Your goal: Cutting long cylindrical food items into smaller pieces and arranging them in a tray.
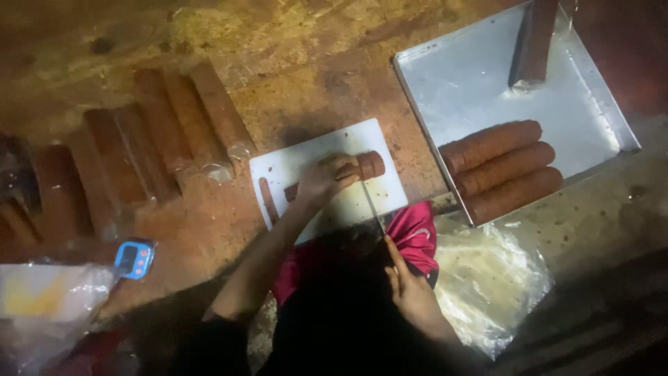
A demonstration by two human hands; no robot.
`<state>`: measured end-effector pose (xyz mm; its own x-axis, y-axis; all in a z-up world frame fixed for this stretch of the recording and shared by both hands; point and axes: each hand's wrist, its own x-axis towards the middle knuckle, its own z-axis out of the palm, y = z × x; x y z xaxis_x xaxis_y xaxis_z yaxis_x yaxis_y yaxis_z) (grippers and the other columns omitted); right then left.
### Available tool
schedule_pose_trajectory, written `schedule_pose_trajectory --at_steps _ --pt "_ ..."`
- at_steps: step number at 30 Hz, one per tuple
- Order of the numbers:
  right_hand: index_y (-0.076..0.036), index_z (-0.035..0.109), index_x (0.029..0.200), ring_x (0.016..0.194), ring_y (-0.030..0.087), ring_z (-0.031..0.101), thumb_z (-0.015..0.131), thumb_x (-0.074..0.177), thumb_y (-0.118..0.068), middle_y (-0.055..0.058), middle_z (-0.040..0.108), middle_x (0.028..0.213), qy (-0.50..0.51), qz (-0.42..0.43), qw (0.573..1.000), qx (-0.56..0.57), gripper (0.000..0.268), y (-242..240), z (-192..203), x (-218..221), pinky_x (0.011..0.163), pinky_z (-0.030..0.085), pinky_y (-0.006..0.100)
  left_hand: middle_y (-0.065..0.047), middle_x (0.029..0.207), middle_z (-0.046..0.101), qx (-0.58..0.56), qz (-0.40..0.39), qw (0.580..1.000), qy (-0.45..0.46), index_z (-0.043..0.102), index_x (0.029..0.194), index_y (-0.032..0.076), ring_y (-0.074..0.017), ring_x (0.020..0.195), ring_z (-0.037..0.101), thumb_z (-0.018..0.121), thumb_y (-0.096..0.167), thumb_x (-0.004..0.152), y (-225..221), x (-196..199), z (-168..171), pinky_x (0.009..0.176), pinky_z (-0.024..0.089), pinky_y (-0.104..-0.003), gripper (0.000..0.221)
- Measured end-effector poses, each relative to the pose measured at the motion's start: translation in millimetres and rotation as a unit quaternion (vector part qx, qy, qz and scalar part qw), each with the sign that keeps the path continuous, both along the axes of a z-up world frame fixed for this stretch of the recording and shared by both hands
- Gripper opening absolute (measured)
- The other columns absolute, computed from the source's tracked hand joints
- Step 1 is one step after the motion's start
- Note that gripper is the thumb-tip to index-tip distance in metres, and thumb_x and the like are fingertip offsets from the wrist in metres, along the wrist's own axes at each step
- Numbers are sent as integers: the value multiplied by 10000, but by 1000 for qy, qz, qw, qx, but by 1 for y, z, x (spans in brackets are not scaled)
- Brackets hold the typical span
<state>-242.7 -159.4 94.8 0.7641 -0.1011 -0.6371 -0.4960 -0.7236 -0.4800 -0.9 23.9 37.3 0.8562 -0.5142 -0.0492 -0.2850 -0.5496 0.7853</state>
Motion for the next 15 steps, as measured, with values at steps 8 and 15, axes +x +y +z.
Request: schedule_pose_trajectory --at_steps 8,15 --pt "-441 135 1637 864 546 672 454 1045 -326 401 655 892 -80 2 997 2 683 9 -5 29 610 320 400 -21 1379 648 -66 -122 990 -2 602 1334 106 -172 1236 576 680 447 936 17 7 -36 1039 394 -307 530" --pt "-501 210 1617 497 486 578 554 1027 -276 281 440 552 -100 37 993 -44 718 -5 70 -23 580 371 302 -8 1368 681 -10 -1 997 76 665 1315 240 -217 1236 638 672 514 890 33 -13 13 1011 453 -324 506"
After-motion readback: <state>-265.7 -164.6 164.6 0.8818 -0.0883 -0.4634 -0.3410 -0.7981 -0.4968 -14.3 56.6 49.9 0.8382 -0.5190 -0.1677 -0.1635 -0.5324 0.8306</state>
